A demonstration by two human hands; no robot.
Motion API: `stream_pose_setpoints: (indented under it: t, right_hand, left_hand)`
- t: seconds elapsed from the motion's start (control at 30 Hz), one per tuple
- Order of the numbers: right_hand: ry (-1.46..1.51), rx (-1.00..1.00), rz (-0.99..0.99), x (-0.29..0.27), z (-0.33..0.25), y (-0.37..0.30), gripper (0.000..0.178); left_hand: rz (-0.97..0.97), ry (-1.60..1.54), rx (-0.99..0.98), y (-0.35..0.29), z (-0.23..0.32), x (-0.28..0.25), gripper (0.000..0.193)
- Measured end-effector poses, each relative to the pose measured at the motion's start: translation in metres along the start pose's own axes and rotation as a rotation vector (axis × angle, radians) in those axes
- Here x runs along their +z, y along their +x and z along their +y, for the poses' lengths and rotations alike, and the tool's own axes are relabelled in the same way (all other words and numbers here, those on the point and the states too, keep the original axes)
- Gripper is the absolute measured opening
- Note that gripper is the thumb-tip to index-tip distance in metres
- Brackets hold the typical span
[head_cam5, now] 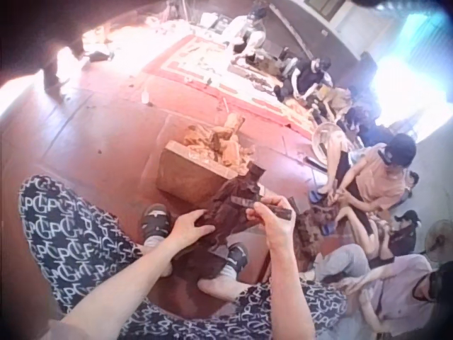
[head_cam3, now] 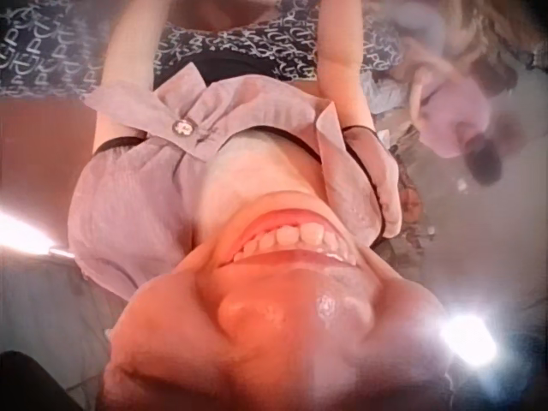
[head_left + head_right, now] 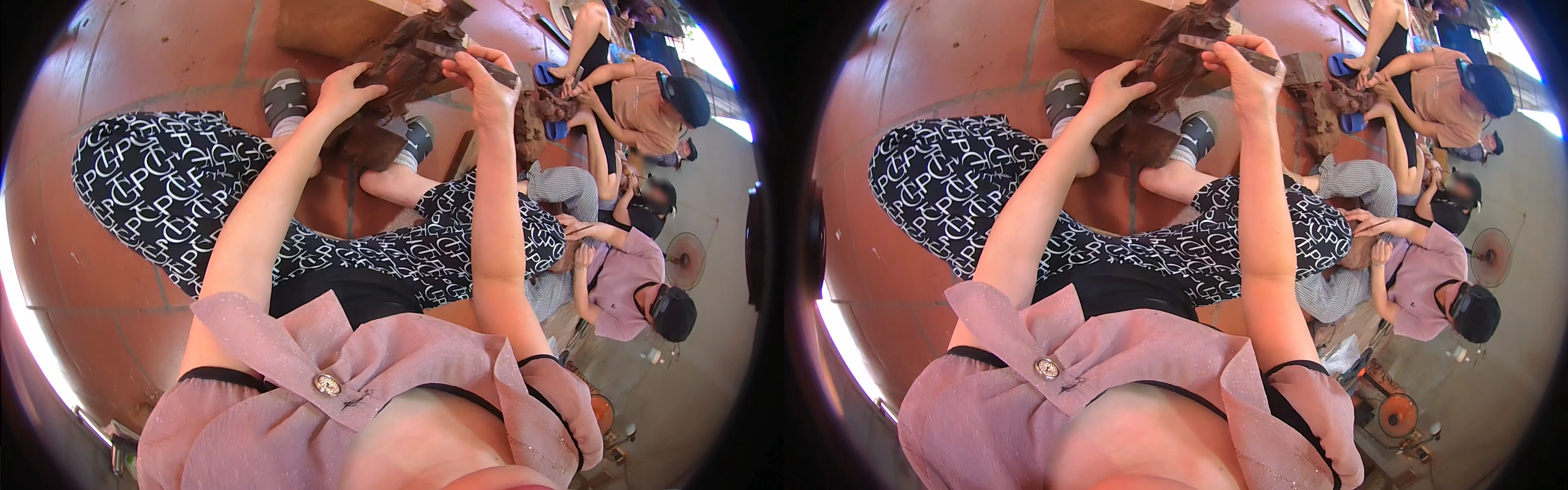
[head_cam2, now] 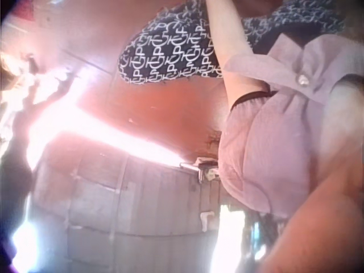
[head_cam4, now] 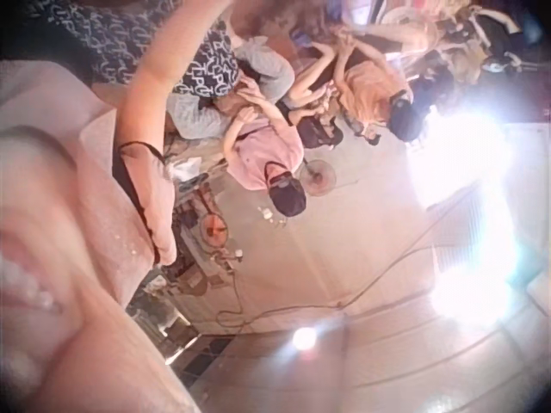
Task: The person sits on the floor and uses a metal chisel to carve a dark wooden object. They hold the wood with one hand and the tool with the other, repeatedly striking and scraping the surface to shape it. Other people are visible in the background, also working on similar wooden pieces.
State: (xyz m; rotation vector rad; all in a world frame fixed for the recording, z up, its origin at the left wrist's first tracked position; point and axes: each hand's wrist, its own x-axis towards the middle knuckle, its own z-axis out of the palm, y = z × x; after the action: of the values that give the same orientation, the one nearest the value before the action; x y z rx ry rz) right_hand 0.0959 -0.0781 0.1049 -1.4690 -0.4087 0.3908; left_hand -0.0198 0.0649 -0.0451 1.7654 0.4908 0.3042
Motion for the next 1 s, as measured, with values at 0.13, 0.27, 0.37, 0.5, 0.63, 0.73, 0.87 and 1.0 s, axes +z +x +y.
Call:
stream_pose_setpoints:
  t: [0.13,0.27,0.37,0.5,0.63,0.73,0.87,1.0]
  right_hand:
    - [-0.111,0.006,0.000,-0.003,-0.002,-0.003,0.016]
    - [-0.235,0.012,-0.040,0.000,-0.007,-0.006,0.014]
    - [-0.263,-0.003,-0.082,-0.001,-0.005,-0.008,0.012]
    - [-0.314,0.010,-0.162,-0.002,0.006,-0.015,0.011]
    - [-0.551,-0.191,-0.243,-0.007,0.025,-0.011,0.011]
    - [-0.429,-0.206,-0.151,-0.014,0.009,0.008,0.011]
    - [-0.535,-0.236,-0.255,-0.015,0.001,0.012,0.008]
    - [-0.698,-0.303,-0.354,0.005,0.003,-0.009,0.015]
  left_hand:
    - [0.010,-0.018,0.016,-0.004,0.001,0.000,0.061]
    - [0.021,-0.002,-0.003,-0.003,-0.001,0.001,0.062]
    - [0.022,0.002,-0.003,-0.003,0.000,0.001,0.063]
    - [0.014,-0.009,-0.020,-0.004,0.003,-0.001,0.066]
    - [-0.002,-0.022,-0.044,-0.002,-0.001,-0.001,0.067]
    - [-0.012,-0.077,-0.043,-0.001,-0.003,0.000,0.066]
    - [-0.005,-0.015,-0.041,-0.003,0.007,-0.002,0.063]
    - [-0.006,-0.043,-0.047,-0.004,0.007,-0.004,0.062]
